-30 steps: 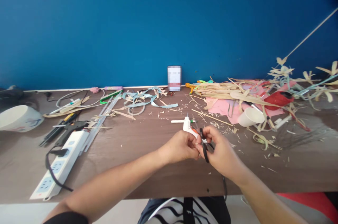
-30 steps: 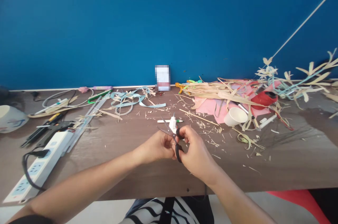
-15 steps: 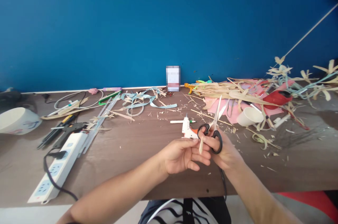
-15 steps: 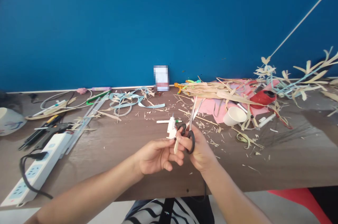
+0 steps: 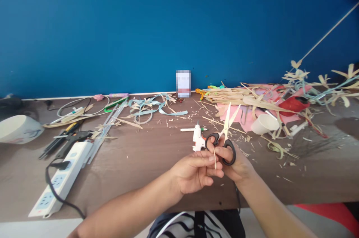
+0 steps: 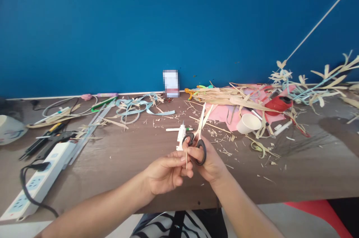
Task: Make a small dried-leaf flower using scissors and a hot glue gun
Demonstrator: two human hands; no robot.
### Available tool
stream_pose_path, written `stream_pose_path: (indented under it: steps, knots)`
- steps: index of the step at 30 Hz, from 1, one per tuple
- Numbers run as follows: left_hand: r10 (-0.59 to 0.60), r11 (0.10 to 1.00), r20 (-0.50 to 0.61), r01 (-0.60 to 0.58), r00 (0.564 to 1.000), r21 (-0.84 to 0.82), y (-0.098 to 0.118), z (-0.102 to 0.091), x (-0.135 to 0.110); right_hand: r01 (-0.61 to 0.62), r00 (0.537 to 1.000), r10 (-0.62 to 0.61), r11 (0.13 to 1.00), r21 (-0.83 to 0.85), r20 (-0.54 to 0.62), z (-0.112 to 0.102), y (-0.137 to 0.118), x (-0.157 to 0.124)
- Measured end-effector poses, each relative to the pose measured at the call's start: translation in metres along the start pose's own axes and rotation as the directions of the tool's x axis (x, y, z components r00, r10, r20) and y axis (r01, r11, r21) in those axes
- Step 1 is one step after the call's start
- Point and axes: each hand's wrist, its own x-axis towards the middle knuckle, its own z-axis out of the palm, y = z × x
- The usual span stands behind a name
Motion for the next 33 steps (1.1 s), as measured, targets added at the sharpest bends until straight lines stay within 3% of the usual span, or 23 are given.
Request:
stream_pose_path:
  steps: [2,5,7,11,22,33]
  knots:
    - [0.124,0.989,-0.115,-0.114,0.986,0.095,0.001,0.003,0.000,0.062,0.997,-0.066,0.993,-0.097,-0.042,-0.002,0.001,0.000]
    - [0.357,0.924,-0.277,-0.294,0.892,0.243,0.005,0.005,0.000,0.169,0.982,-0.186,0.932,-0.320,-0.023,-0.007,0.003,-0.002]
    - [0.449,0.883,-0.334,-0.355,0.829,0.307,0.008,0.004,0.001,0.164,0.984,-0.175,0.870,-0.465,0.020,-0.009,0.006,-0.007]
    - [0.532,0.831,-0.352,-0.395,0.770,0.391,0.009,0.003,0.002,0.079,0.996,-0.084,0.750,-0.657,0.024,-0.009,0.015,-0.017]
    - [0.652,0.740,-0.333,-0.476,0.681,0.476,0.004,0.002,0.011,-0.063,0.988,-0.076,0.578,-0.814,-0.131,-0.004,0.023,-0.026]
    - [0.663,0.736,-0.292,-0.528,0.689,0.425,0.003,-0.004,0.015,-0.112,0.985,-0.049,0.557,-0.823,-0.167,-0.012,0.024,-0.024]
